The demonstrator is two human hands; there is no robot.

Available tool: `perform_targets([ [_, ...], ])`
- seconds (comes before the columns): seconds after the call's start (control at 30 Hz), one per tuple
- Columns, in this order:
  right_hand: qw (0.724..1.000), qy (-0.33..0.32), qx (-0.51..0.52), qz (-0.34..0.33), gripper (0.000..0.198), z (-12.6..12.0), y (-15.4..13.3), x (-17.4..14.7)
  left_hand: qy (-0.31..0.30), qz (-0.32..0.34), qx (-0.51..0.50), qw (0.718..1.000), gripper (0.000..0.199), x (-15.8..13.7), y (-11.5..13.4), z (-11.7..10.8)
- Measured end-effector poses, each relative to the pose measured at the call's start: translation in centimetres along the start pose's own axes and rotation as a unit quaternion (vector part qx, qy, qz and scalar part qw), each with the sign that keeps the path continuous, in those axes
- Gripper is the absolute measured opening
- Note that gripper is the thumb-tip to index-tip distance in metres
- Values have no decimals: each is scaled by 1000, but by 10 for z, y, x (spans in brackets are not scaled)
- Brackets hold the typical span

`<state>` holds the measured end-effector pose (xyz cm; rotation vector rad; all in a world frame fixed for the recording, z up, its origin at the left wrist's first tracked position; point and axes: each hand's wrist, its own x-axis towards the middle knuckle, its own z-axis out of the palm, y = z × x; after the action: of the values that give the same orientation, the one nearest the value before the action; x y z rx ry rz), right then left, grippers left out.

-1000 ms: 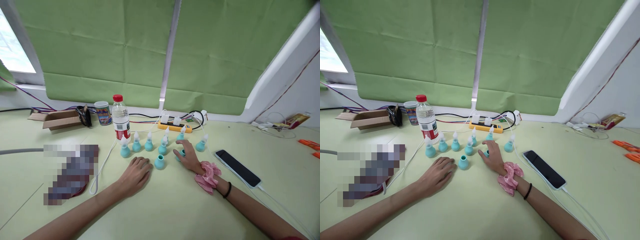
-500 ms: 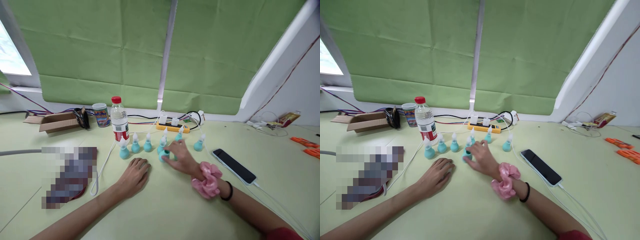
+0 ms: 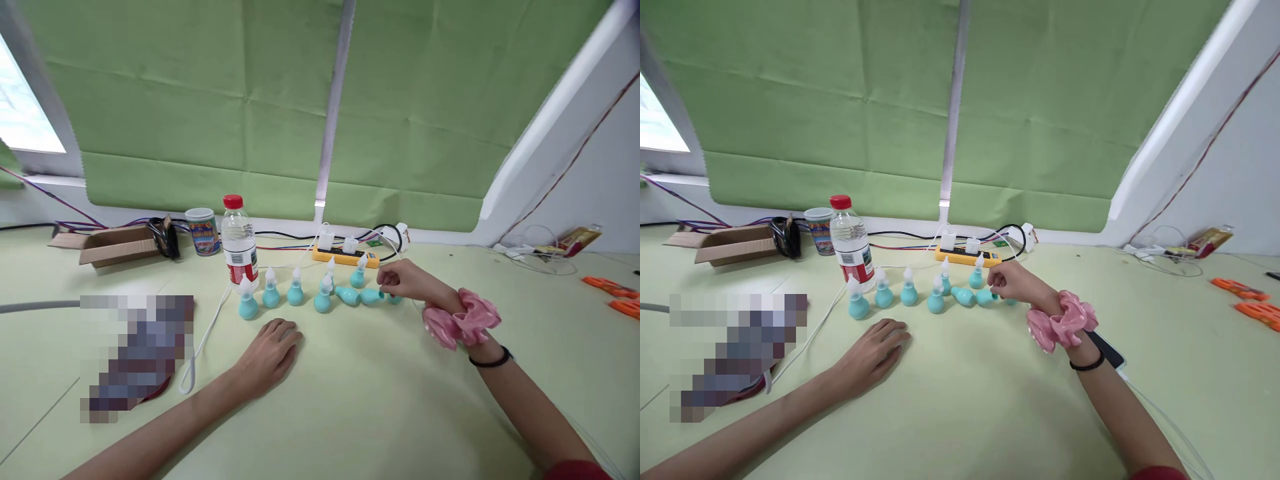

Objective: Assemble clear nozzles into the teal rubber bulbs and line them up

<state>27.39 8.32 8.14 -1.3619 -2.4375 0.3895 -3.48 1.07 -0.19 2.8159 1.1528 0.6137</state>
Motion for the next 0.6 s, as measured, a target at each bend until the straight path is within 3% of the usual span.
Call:
perform_targets([
  [0.2,991,13,-125,-38,34,27,3,1,18,2,9,1000,27,-2,-1,-1],
  [0.37,981,95,-169,21,14,31,13,9,64,88,106,988,32,4,3,-9],
  [0.5,972,149,-178,49,19,20,14,15,68,133,190,970,34,35,34,-12],
  [0.6,970,172,-161,59,15,-6,13,19,42,128,217,967,37,75,64,-2],
])
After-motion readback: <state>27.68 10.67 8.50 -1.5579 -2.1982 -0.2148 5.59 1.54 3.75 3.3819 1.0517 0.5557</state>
